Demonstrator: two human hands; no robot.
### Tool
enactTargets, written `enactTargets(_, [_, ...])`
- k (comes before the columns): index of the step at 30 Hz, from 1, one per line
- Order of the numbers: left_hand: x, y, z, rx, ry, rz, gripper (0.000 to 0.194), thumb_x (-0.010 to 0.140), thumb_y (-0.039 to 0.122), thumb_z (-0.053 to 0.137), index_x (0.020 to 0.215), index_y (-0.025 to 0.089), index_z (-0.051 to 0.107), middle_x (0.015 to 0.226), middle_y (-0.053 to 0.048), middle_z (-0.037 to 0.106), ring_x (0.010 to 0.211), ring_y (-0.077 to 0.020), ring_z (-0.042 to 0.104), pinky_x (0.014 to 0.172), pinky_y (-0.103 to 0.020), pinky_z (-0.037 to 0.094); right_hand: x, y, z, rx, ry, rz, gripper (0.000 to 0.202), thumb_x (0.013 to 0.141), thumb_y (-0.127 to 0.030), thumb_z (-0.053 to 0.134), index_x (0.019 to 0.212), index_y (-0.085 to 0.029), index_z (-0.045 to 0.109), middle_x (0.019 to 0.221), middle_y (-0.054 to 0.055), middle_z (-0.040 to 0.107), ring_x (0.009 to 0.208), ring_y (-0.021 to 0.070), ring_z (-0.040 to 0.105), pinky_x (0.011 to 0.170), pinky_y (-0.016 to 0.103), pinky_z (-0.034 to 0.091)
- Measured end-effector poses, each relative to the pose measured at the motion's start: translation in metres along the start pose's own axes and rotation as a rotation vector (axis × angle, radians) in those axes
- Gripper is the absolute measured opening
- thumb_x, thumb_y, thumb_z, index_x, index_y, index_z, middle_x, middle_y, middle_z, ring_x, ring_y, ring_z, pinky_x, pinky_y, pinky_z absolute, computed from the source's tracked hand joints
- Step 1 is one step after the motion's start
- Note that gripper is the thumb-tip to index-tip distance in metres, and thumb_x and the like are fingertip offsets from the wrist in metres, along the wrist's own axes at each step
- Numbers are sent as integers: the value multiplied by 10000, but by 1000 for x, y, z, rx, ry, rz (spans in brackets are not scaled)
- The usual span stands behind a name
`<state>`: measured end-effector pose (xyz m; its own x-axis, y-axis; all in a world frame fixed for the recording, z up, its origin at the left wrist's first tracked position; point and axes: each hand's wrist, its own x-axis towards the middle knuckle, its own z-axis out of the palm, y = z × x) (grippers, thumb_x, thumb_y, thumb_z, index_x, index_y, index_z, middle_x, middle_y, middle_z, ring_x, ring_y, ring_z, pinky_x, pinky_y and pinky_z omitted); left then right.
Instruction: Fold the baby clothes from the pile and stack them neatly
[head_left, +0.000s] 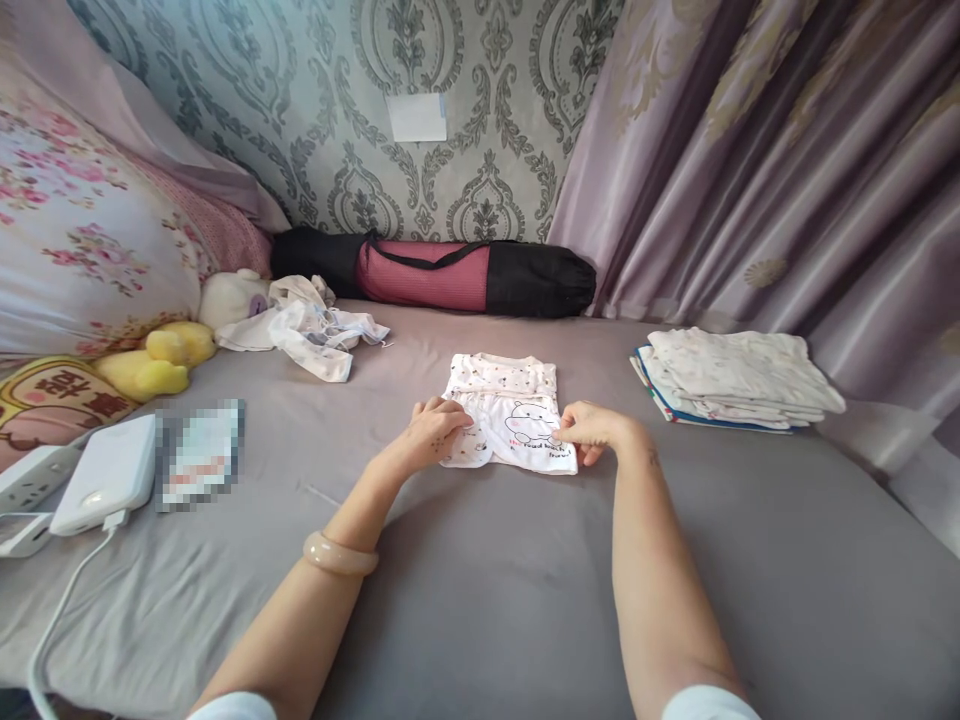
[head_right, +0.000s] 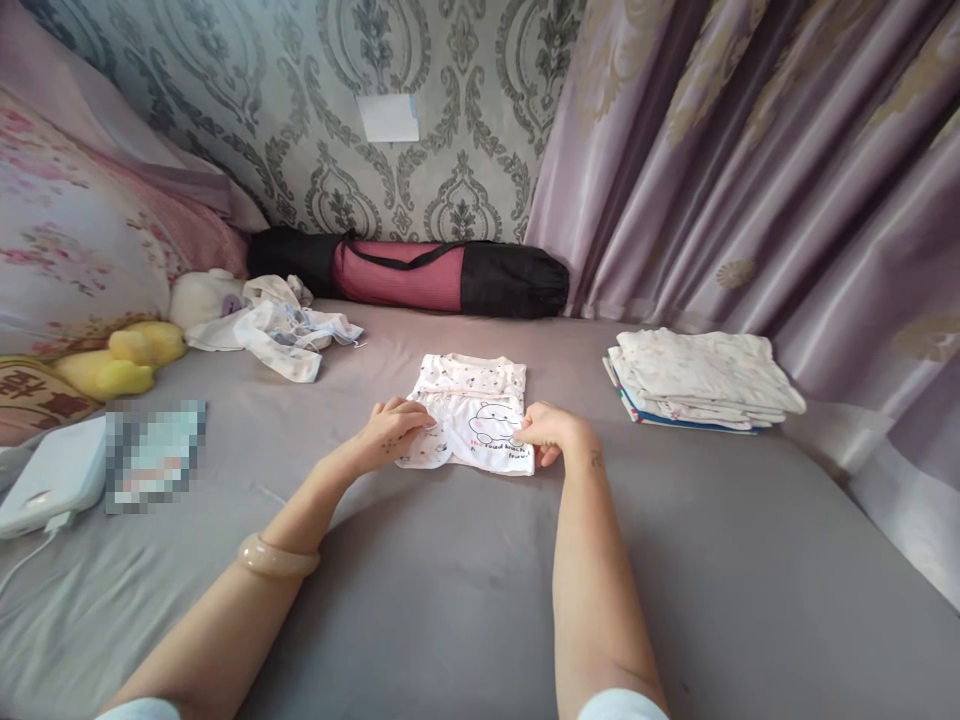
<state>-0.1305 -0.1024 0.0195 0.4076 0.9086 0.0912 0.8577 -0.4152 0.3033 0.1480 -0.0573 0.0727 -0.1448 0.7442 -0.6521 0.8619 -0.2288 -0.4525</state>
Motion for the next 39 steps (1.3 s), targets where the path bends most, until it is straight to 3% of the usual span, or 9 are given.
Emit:
enactTargets(6, [-7, -4, -11, -162, 84, 30, 329, 912, 263, 405, 1136, 222, 644, 1221, -92, 623, 1120, -234, 552, 924, -348, 409, -4, 12, -9, 128, -83, -115, 273, 874, -321, 608, 1086, -177, 513, 684, 45, 694, 594, 187, 700, 499, 240, 549])
enactTargets(9, [-13, -17, -18, -175, 160, -257, 337, 891, 324, 421, 1089, 171, 647, 1077, -129, 665, 946, -237, 622, 804, -328, 453, -12, 15, -14, 151, -161, -152, 328, 836, -351, 639, 1096, -162, 580, 759, 72, 708, 646, 201, 718, 501, 223, 546])
enactTargets(13, [-21, -26, -25, -350, 6, -518, 308, 834, 391, 478, 924, 154, 654, 798, -91, 696, 752, -229, 646, 672, -307, 453, -16, 13, -14, 92, -219, -107, 323, 738, -246, 677, 1042, -137, 677, 831, 91, 718, 663, 192, 716, 512, 211, 538])
enactTargets(18, [-25, -21, -24, -568, -95, -502, 481, 755, 481, 582, 1082, 128, 588, 632, -21, 639, 620, -192, 600, 571, -274, 423, -8, 19, -15, 52, -186, -199, 372, 662, -122, 588, 996, -174, 744, 905, 57, 735, 817, 174, 693, 586, 186, 503])
enactTargets(23, [-27, -17, -25, -777, -125, -454, 814, 722, 433, 655, 1420, 190, 312, 646, 50, 589, 570, -138, 542, 564, -244, 417, 1, 33, -18, 109, -189, -317, 514, 556, -52, 532, 1001, -185, 753, 795, -9, 735, 787, 142, 650, 670, 186, 448])
enactTargets(26, [-26, -15, -28, -863, -99, -385, 646, 736, 436, 655, 1311, 225, 449, 607, 70, 519, 544, -111, 480, 525, -215, 364, 4, 35, -16, 148, -157, -350, 445, 555, -100, 601, 968, -176, 747, 762, -16, 722, 734, 141, 624, 680, 210, 436])
enactTargets(29, [-25, -15, -31, -885, -40, -355, 392, 752, 474, 642, 1033, 202, 618, 598, 55, 485, 547, -100, 442, 509, -208, 319, 4, 34, -14, 181, -94, -405, 347, 562, -209, 708, 904, -164, 739, 770, -4, 709, 735, 151, 608, 706, 237, 433])
enactTargets(32, [-25, -16, -34, -886, -38, -375, 361, 756, 509, 635, 873, 169, 670, 677, 12, 548, 600, -107, 464, 532, -216, 328, 2, 33, -16, 121, -6, -445, 287, 619, -333, 723, 852, -167, 745, 763, 3, 693, 733, 161, 587, 703, 258, 425])
enactTargets(39, [-31, -17, -40, -755, -79, -263, 511, 673, 360, 708, 1146, 206, 588, 734, 38, 500, 642, -117, 474, 565, -220, 389, -3, 33, -21, 14, 206, -602, 272, 697, -422, 682, 824, -200, 774, 1021, 54, 673, 926, 213, 603, 847, 307, 439])
